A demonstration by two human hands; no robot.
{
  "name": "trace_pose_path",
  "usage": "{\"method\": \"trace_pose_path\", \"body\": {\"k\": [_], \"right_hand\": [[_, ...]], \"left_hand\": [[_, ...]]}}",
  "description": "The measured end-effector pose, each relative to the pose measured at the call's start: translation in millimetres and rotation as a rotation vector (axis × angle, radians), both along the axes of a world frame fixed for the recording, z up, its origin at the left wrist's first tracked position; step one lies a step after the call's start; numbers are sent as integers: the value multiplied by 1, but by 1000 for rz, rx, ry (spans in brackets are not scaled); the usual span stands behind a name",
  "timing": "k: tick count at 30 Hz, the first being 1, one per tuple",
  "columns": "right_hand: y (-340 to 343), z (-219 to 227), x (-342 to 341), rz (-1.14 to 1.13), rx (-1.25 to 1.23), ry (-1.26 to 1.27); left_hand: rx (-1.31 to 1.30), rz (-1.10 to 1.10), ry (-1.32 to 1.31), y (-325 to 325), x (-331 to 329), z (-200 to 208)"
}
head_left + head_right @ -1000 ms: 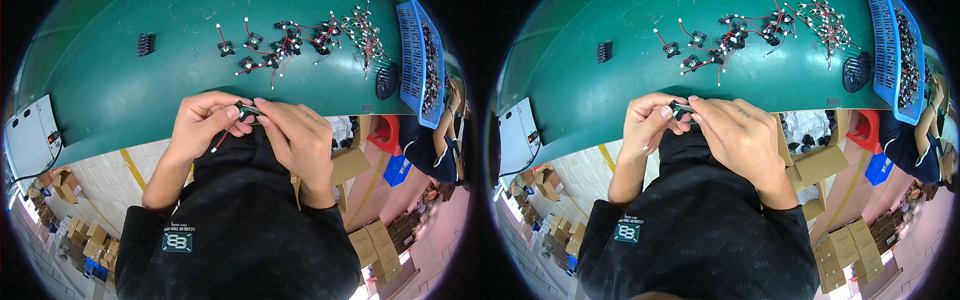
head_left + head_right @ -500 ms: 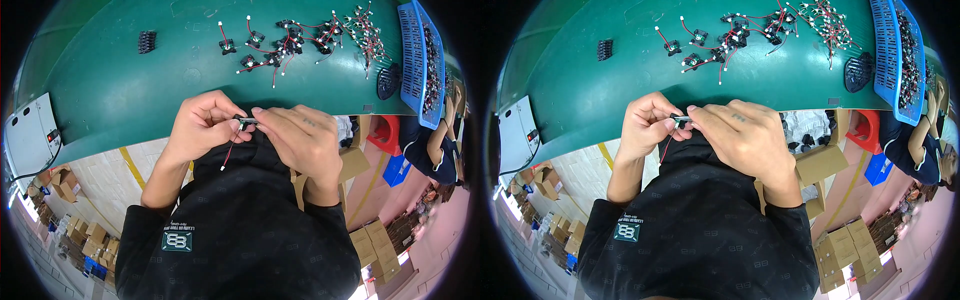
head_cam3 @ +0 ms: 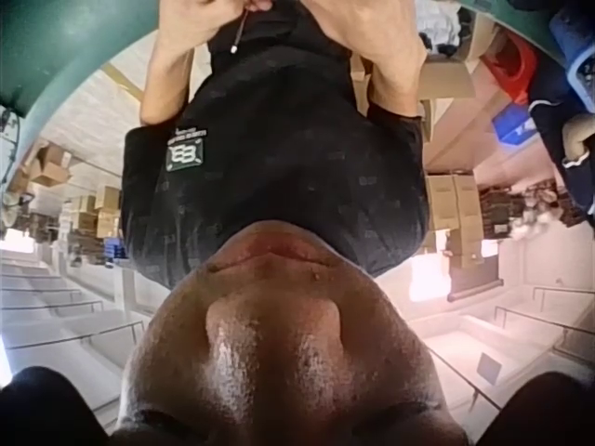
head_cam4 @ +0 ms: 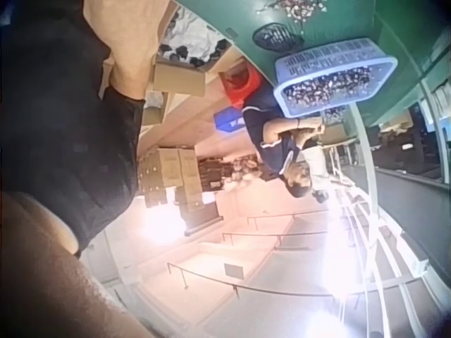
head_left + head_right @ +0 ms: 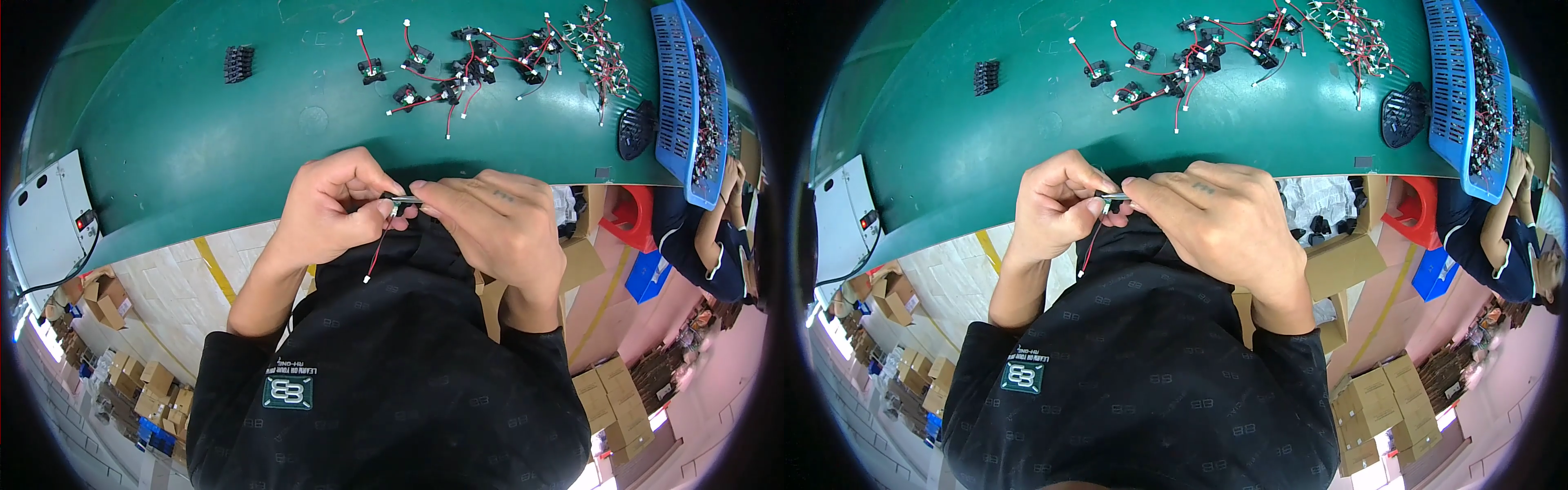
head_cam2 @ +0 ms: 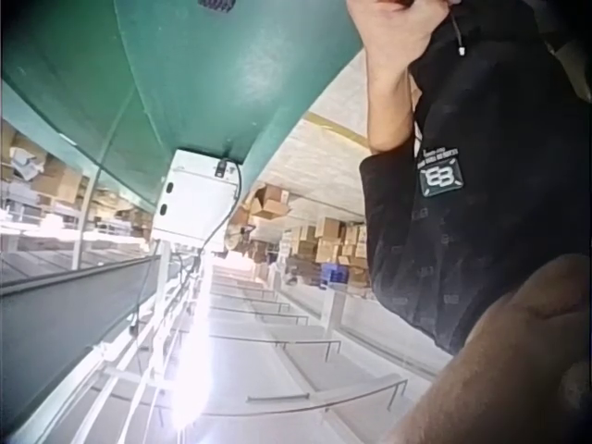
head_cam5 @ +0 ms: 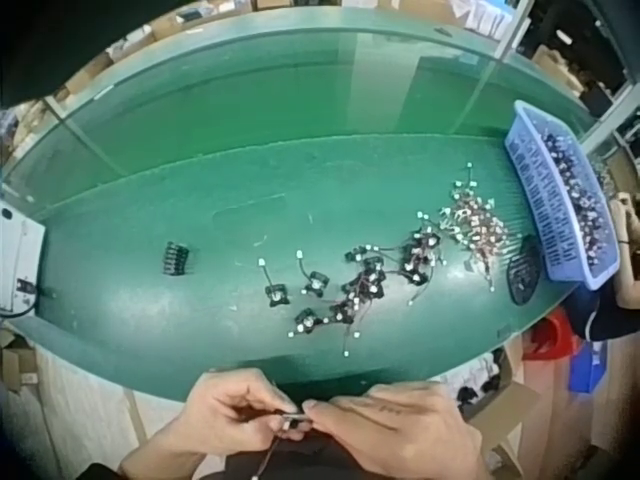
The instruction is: The person assembles small electronic component modules by hand, connecting wires and connector housings to circuit boards.
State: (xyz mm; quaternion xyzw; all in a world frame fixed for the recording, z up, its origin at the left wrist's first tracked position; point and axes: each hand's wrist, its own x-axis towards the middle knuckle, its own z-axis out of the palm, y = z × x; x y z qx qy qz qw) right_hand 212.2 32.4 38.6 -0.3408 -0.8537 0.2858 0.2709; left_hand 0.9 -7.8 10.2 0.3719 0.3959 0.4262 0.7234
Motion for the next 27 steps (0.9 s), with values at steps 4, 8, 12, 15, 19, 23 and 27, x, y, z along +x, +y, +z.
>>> {"method": "trace_pose_path", "body": {"k": [4, 8, 12, 15, 19, 23, 27], "right_hand": [[-1, 2, -3, -28, 64, -38], [0, 2, -2, -82, 172, -42], [4, 7, 5, -27, 193, -102], [6, 7, 6, -13, 174, -106], [4, 5, 4, -29, 163, -73], [4, 4, 4, -29, 160, -51], [6, 5, 3, 0, 146, -42]], "left_hand": [[-35, 53, -63, 0, 3, 1], [-30, 108, -64, -2, 8, -1], [47, 108, 104, -1, 11, 3], [55, 104, 99, -3, 10, 2], [79, 86, 102, -1, 9, 2], [71, 77, 99, -2, 8, 2], [60, 73, 93, -2, 9, 3]]}}
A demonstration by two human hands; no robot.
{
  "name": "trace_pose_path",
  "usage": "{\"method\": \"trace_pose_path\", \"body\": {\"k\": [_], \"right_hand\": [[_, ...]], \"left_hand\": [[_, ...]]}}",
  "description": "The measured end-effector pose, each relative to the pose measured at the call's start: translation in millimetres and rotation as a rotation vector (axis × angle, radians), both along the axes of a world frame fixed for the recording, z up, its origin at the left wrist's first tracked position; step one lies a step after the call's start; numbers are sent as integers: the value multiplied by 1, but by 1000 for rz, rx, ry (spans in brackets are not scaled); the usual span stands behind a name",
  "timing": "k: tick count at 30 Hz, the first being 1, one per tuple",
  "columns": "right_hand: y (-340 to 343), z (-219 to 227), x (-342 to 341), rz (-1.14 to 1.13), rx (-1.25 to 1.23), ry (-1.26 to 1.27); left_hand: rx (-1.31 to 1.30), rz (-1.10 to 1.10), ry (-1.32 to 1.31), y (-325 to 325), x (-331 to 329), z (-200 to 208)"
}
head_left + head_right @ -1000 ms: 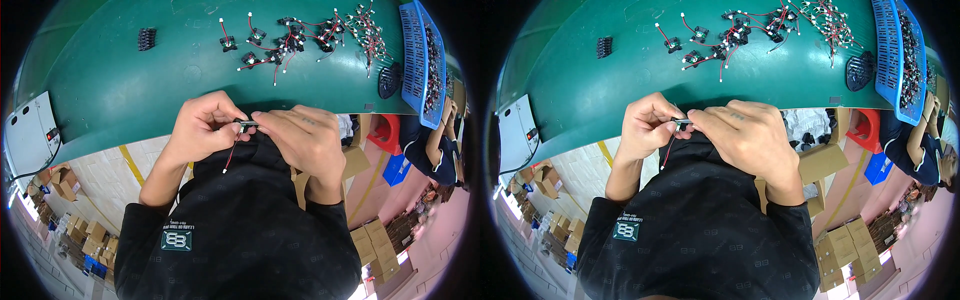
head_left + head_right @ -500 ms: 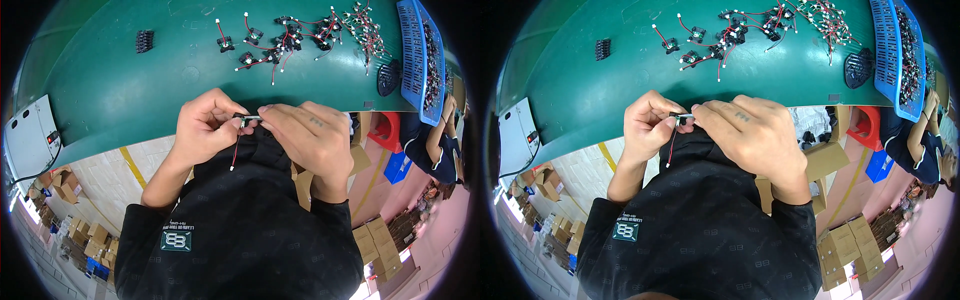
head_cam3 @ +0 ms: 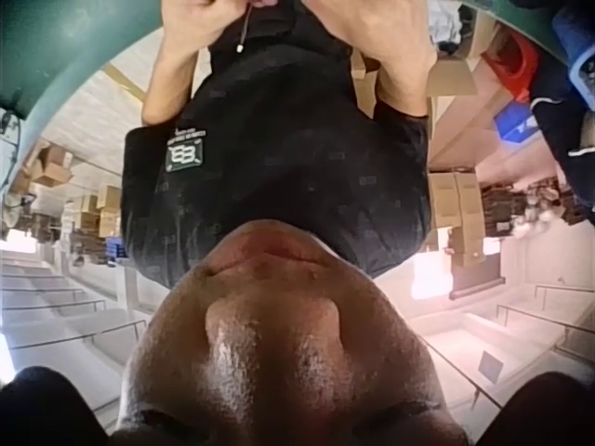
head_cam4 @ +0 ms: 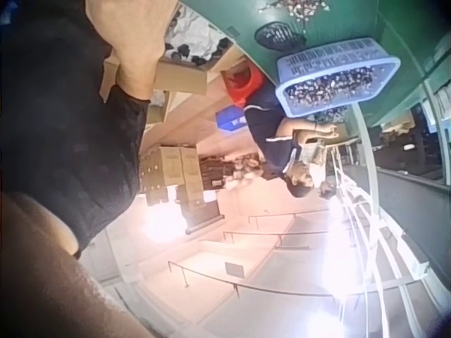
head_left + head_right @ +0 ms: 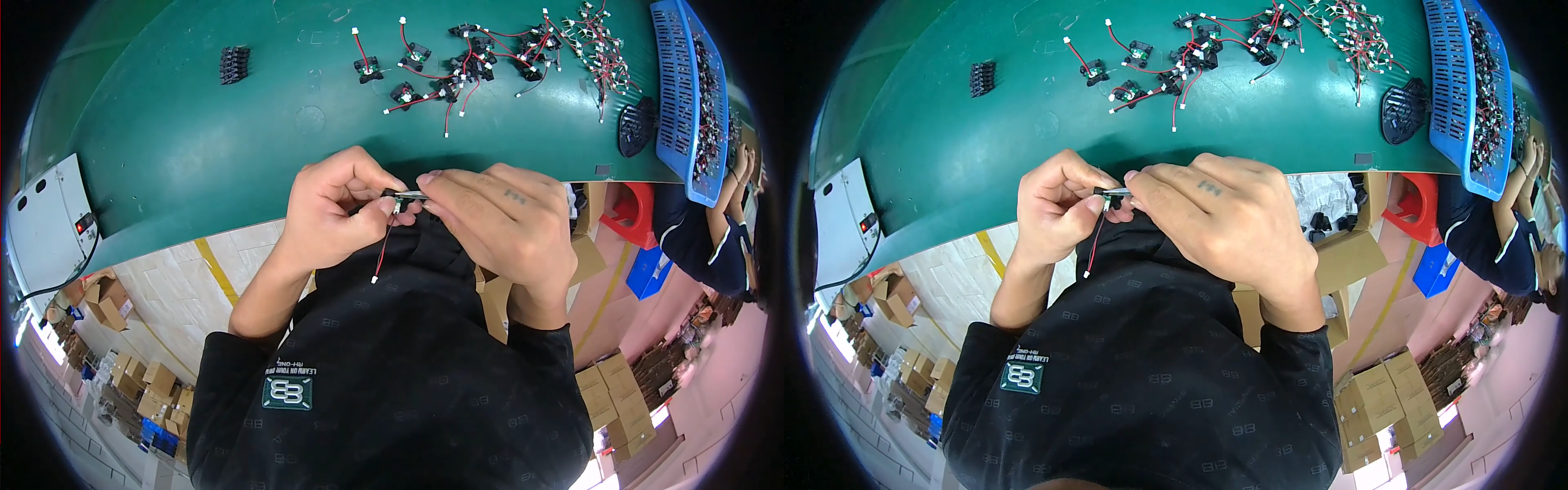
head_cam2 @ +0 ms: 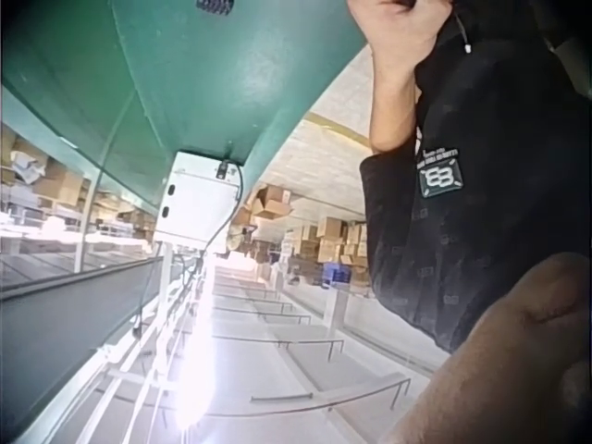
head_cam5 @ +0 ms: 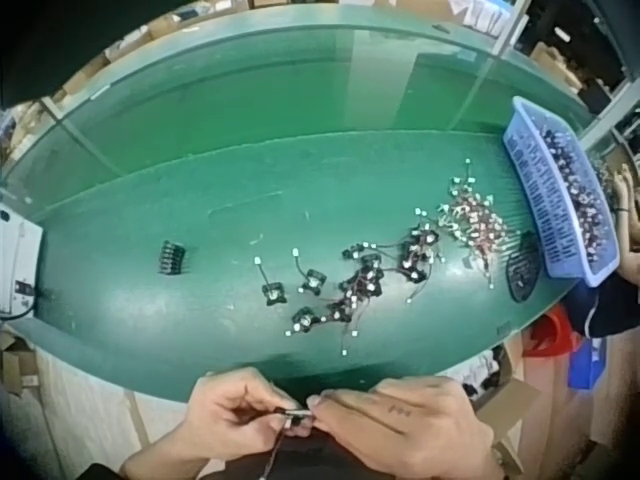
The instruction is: The person assembles small electronic component modules by hand, connecting wires and connector housings to circuit boards.
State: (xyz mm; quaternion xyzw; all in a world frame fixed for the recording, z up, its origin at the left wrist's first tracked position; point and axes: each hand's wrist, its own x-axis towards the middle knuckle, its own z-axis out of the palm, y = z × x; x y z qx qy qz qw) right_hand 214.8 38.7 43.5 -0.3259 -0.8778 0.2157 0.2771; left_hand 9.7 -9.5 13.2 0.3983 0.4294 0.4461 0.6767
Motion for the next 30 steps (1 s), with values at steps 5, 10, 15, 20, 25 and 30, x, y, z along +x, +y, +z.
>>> {"method": "trace_pose_path", "body": {"k": [5, 10, 15, 20, 25, 30], "right_hand": [[-2, -3, 0, -15, 5, 4], [-6, 2, -3, -40, -74, -6], [-8, -4, 0, -21, -116, 17], [1, 11, 8, -21, -126, -45], [1, 9, -4, -225, -404, 94], [-15, -10, -22, -270, -491, 265]], "left_hand": [[-18, 1, -7, 1, 0, 1], [28, -6, 8, -1, -2, -2], [120, -49, 80, -2, -2, -6], [28, 72, -30, -4, -1, -12], [132, 150, -132, -1, 4, -17], [225, 115, 142, 2, 0, -13]]}}
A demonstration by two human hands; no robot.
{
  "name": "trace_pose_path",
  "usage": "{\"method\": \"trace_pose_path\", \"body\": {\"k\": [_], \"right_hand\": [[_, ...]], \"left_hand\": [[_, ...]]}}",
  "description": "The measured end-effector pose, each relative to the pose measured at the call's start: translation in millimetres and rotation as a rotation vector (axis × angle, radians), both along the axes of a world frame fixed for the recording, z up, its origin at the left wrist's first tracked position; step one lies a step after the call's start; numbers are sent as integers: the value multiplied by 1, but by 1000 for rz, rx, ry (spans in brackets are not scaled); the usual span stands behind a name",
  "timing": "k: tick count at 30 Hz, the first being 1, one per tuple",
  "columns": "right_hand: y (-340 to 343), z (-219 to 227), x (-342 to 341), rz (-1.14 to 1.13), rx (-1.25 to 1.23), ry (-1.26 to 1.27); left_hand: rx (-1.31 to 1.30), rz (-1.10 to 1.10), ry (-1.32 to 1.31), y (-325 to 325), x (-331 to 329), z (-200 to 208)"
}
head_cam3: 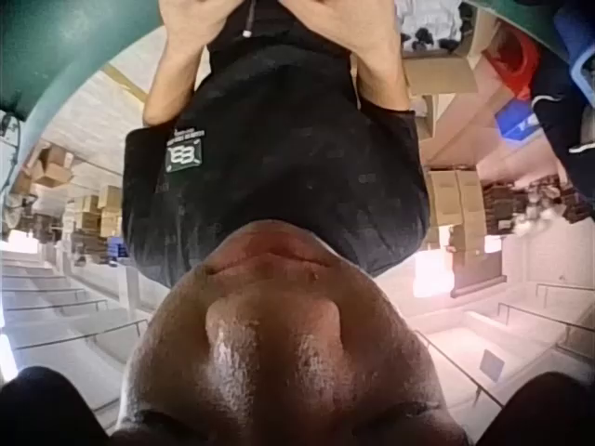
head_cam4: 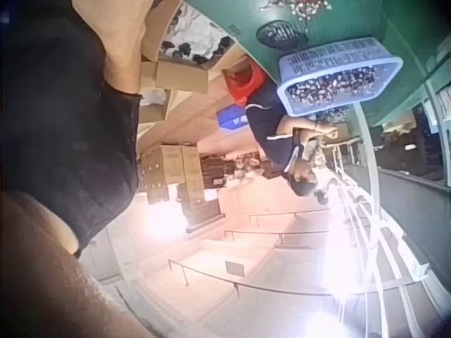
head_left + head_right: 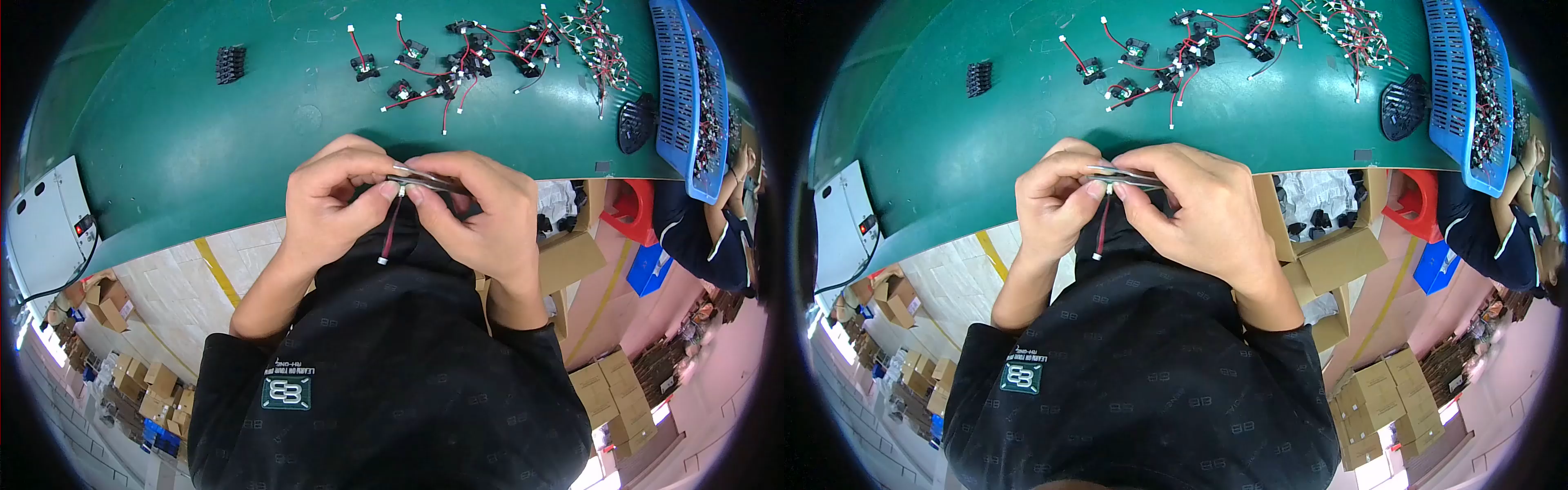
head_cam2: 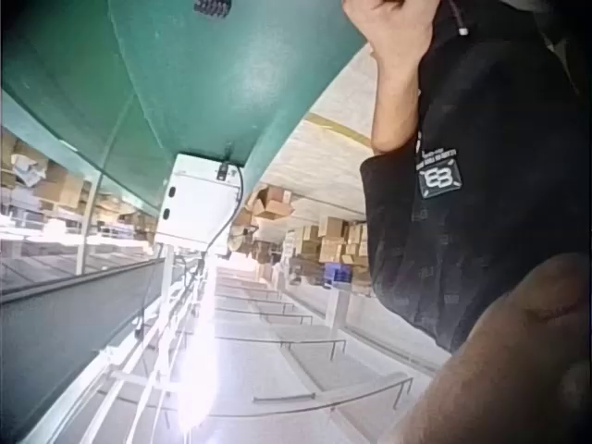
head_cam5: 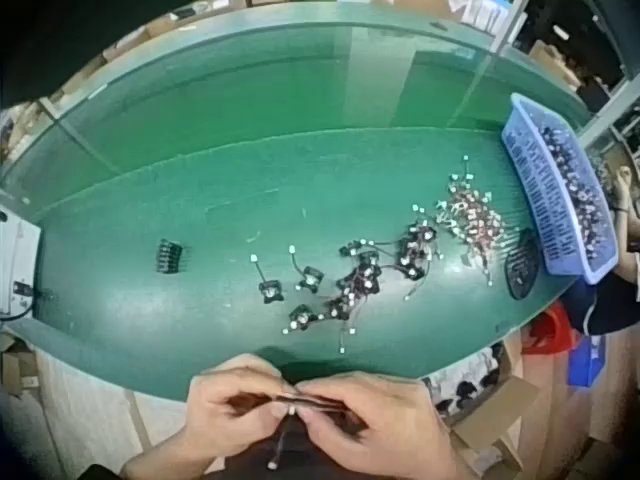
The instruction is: The person assembles small electronic component modules by hand, connecting wires and connector housings to circuit boards.
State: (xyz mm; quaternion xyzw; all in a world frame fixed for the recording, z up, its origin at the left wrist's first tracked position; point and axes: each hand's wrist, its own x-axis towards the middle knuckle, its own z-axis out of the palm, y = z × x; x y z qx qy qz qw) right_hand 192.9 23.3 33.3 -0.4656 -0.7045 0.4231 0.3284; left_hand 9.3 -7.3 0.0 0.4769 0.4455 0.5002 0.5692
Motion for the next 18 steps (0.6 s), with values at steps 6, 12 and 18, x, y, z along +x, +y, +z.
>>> {"method": "trace_pose_path", "body": {"k": [6, 12, 18], "right_hand": [[-1, -2, 3, -14, -52, -45], [-1, -3, 3, 13, -155, -61], [-3, -7, -5, -43, -180, -84]], "left_hand": [[-143, 117, -53, -5, 7, 6], [-125, 59, 95, -5, 3, 4], [74, 68, 455, -2, 5, 6]]}}
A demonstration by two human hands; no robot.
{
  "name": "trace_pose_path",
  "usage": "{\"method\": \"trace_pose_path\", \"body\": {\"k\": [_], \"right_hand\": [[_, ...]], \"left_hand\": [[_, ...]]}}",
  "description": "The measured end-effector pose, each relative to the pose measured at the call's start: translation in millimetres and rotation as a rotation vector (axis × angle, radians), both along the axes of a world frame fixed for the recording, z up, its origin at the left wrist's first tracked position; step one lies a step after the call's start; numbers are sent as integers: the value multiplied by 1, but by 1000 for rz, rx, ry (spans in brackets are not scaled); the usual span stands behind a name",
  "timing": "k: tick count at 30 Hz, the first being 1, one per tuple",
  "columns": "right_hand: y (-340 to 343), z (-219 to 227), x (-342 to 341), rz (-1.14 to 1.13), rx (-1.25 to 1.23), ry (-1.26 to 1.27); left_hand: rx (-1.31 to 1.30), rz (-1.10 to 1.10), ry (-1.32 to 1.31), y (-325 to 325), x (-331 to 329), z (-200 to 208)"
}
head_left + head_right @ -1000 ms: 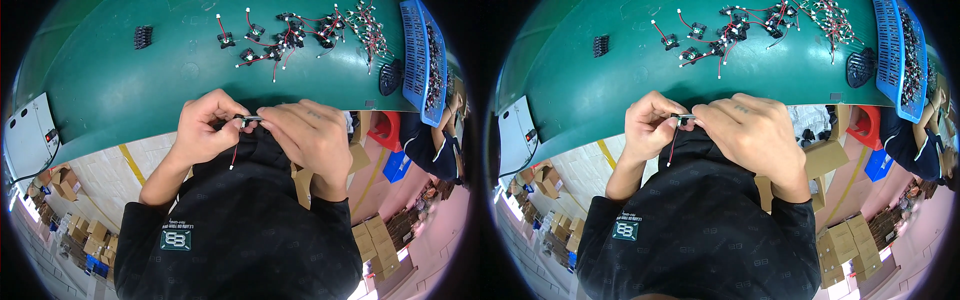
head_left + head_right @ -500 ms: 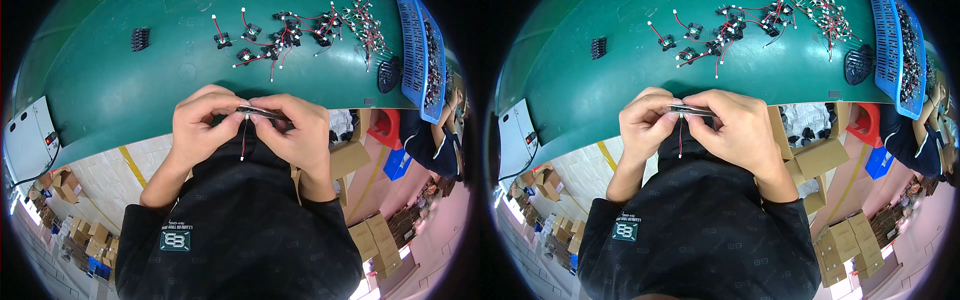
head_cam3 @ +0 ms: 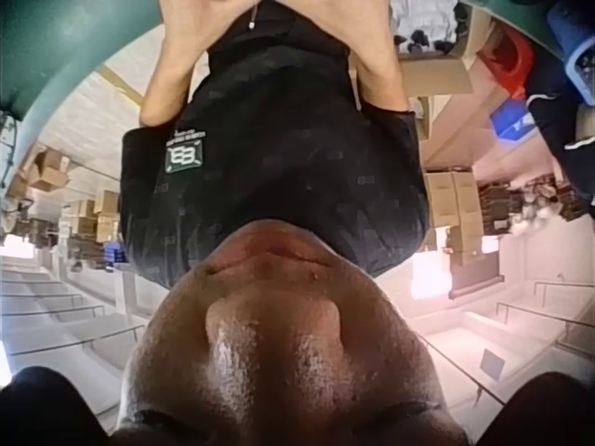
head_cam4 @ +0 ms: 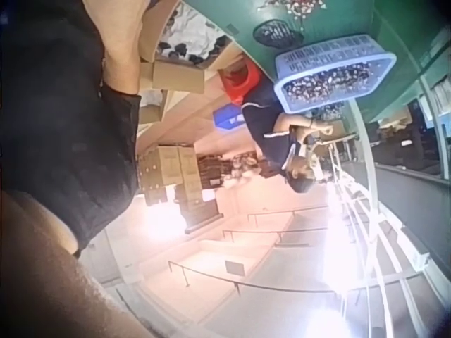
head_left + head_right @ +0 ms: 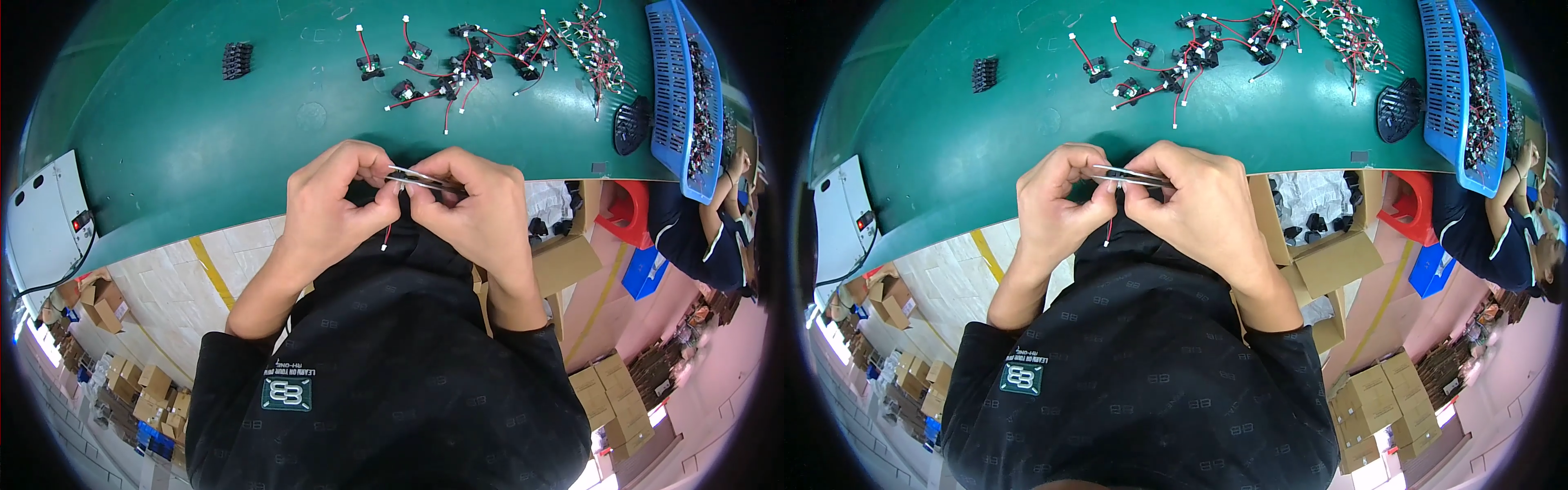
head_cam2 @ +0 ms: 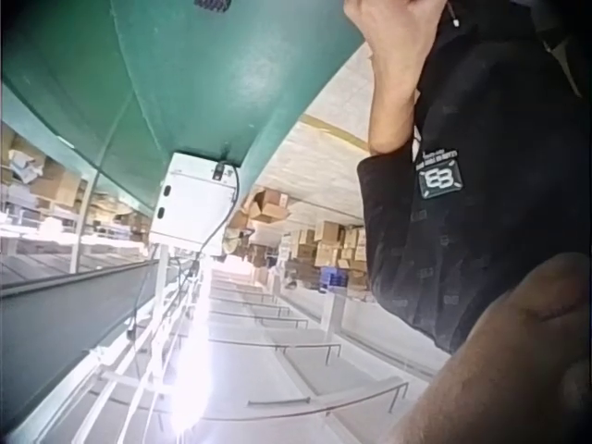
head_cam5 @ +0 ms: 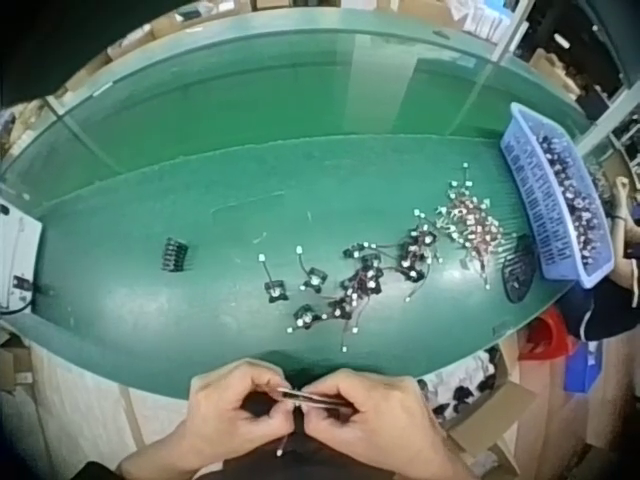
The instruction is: The person assembles small electronic component modules by hand, connecting wires and connector housings to circuit boards.
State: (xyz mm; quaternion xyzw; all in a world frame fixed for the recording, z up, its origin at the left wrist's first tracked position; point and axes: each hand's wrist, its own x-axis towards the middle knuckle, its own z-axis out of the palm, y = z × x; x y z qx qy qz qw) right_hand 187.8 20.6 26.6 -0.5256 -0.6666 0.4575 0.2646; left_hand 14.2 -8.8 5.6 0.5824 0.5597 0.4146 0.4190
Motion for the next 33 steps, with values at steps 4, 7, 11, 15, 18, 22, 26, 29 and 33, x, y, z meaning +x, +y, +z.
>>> {"method": "trace_pose_path", "body": {"k": [4, 7, 11, 15, 18, 22, 26, 29, 33], "right_hand": [[-1, 4, -3, -44, -13, -5], [0, 3, 0, -70, -209, 171], [-3, -6, 0, -101, -295, 366], [-6, -9, -6, -164, -282, 505], [-7, -10, -10, -196, -285, 545], [-7, -20, -9, -143, -275, 456], [2, -11, -10, -66, -136, 175], [6, -12, -11, -50, -66, 118], [13, -13, -13, -93, -59, 146]], "left_hand": [[-16, 24, -60, 0, -1, -4], [-185, 28, -446, -3, -3, -3], [-200, -64, -737, -3, -8, -4], [-144, -66, -721, -1, -5, -5], [-98, -46, -622, 0, -5, -8], [-59, -37, -465, 5, -8, -11], [-27, 13, -315, 9, -9, -13], [16, 42, -164, 12, -9, -15], [84, 50, -65, 20, -6, -13]]}}
